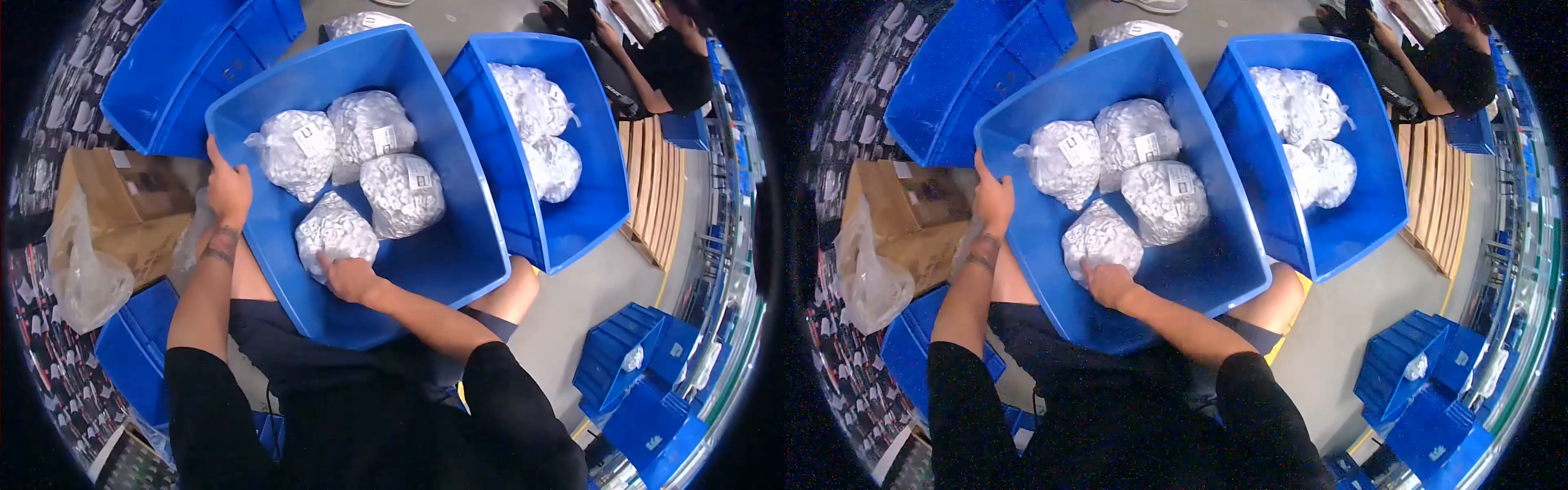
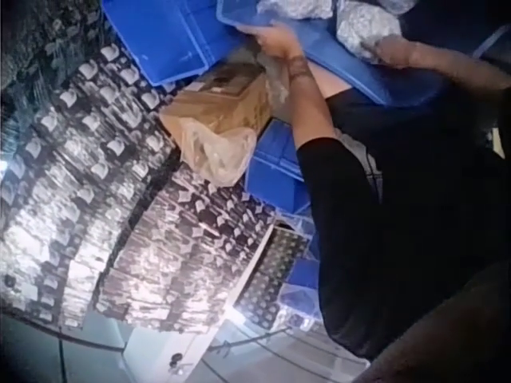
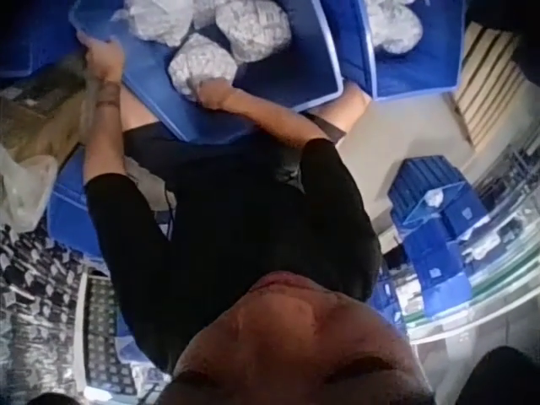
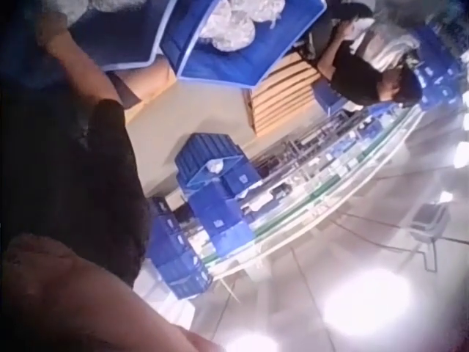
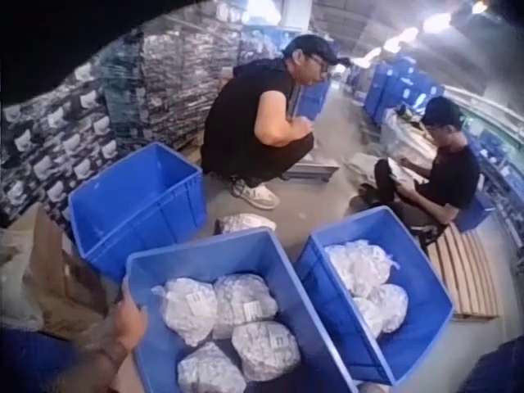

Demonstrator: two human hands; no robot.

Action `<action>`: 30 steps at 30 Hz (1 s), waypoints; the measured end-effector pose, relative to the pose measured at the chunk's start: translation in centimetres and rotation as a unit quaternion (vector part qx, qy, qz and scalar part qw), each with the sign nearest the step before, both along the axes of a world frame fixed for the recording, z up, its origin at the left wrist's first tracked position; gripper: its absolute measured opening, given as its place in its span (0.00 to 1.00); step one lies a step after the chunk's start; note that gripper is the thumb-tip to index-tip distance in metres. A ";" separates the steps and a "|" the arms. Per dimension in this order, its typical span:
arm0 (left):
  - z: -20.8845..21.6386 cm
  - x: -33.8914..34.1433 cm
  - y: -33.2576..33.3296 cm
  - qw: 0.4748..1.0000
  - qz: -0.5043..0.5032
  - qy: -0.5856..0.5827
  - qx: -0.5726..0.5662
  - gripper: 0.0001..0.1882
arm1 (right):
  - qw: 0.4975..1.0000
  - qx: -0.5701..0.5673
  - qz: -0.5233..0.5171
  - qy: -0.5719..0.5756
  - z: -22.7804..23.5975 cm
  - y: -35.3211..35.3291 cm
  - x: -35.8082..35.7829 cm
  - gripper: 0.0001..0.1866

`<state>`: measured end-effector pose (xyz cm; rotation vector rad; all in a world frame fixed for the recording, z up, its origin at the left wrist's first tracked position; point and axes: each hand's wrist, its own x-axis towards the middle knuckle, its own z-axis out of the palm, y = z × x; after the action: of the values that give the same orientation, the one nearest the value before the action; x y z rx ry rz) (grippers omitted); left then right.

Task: Sorting and packing plastic bags containing small metal parts into blue storage bins.

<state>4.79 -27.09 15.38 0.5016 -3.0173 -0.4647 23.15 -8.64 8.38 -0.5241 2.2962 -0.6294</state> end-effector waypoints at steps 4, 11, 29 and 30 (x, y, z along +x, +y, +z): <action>-0.1 -0.2 -0.1 1.000 -0.007 0.006 -0.001 0.40 | 0.999 -0.032 -0.011 0.010 -0.1 1.5 -0.3 0.32; 0.3 -0.3 0.1 0.999 -0.018 0.011 0.024 0.41 | 0.998 -0.033 -0.049 0.018 -0.1 1.0 -0.5 0.25; 0.7 0.1 0.3 0.996 -0.052 0.051 0.045 0.42 | 0.996 -0.084 -0.037 0.000 -0.3 1.4 -1.5 0.17; 0.6 -0.2 0.3 0.995 -0.059 0.061 0.046 0.42 | 0.996 -0.088 -0.028 -0.003 -0.4 1.4 -1.8 0.16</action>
<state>4.63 -26.84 16.02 0.2883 -2.9287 -0.6191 21.32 -7.20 8.00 -0.5392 2.2682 -0.8649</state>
